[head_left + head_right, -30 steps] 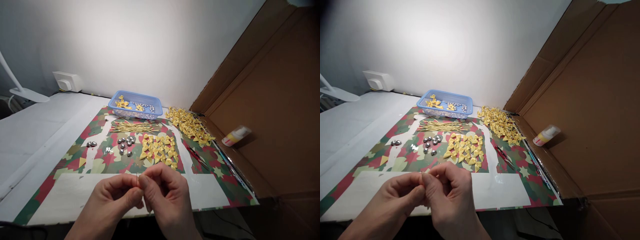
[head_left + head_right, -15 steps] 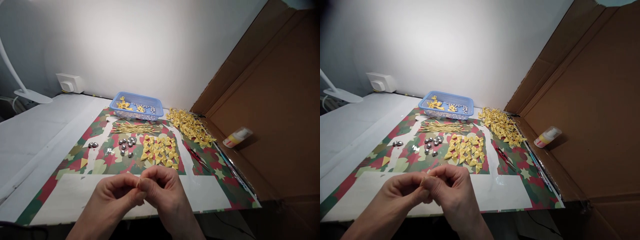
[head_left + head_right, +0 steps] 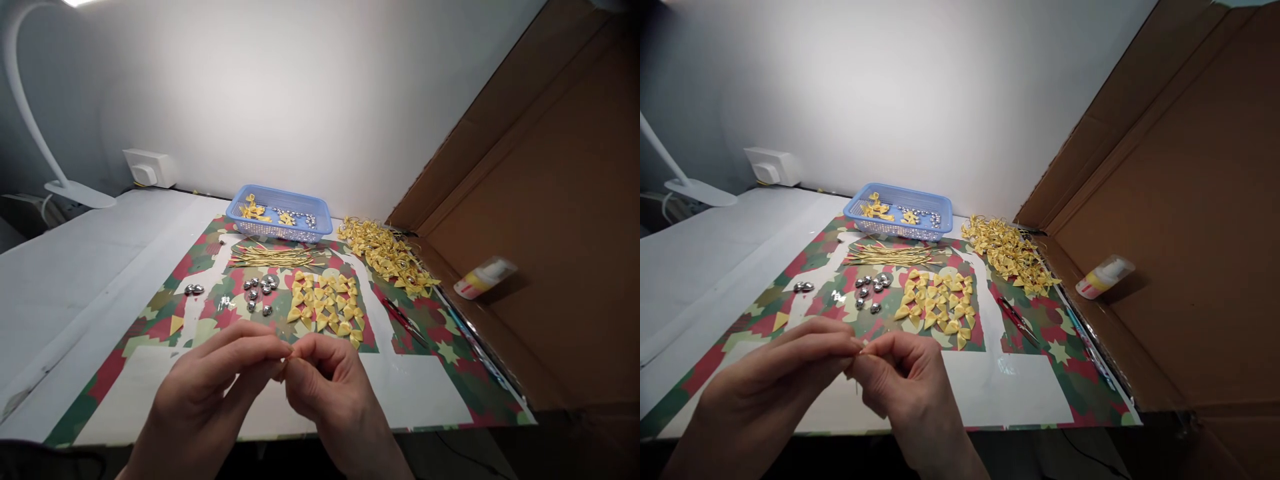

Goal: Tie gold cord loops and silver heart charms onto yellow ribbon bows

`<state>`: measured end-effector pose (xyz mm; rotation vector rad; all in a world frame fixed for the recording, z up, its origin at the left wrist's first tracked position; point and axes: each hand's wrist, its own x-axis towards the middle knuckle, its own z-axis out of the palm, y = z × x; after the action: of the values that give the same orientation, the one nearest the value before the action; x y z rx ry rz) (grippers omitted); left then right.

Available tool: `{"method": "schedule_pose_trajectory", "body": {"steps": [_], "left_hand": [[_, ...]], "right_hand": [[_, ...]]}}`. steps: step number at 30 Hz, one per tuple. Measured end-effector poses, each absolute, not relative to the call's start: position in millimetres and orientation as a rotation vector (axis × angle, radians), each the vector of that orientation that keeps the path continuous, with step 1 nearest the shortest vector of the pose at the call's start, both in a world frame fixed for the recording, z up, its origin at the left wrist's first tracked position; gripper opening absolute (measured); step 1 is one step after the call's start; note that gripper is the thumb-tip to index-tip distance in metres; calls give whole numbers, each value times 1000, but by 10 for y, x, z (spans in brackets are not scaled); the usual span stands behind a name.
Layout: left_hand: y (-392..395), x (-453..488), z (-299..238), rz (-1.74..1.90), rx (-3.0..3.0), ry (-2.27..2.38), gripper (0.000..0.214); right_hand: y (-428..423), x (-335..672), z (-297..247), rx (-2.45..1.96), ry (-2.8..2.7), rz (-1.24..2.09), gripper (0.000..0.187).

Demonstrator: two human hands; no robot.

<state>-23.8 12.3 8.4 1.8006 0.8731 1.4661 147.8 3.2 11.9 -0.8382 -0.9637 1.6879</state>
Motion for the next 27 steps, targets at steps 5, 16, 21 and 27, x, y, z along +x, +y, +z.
{"method": "schedule_pose_trajectory", "body": {"steps": [5, 16, 21, 27], "left_hand": [[88, -249, 40, 1502, 1862, 910, 37], [-60, -106, 116, 1488, 1342, 1194, 18], [-23, -108, 156, 1495, 1427, 1142, 23], [15, -84, 176, 1505, 1508, 1067, 24]], "right_hand": [[28, 1463, 109, -809, -944, 1704, 45], [26, 1459, 113, -806, -943, 1685, 48], [2, 1449, 112, -798, -931, 1697, 48], [-9, 1457, 105, -828, -936, 1676, 50]]}}
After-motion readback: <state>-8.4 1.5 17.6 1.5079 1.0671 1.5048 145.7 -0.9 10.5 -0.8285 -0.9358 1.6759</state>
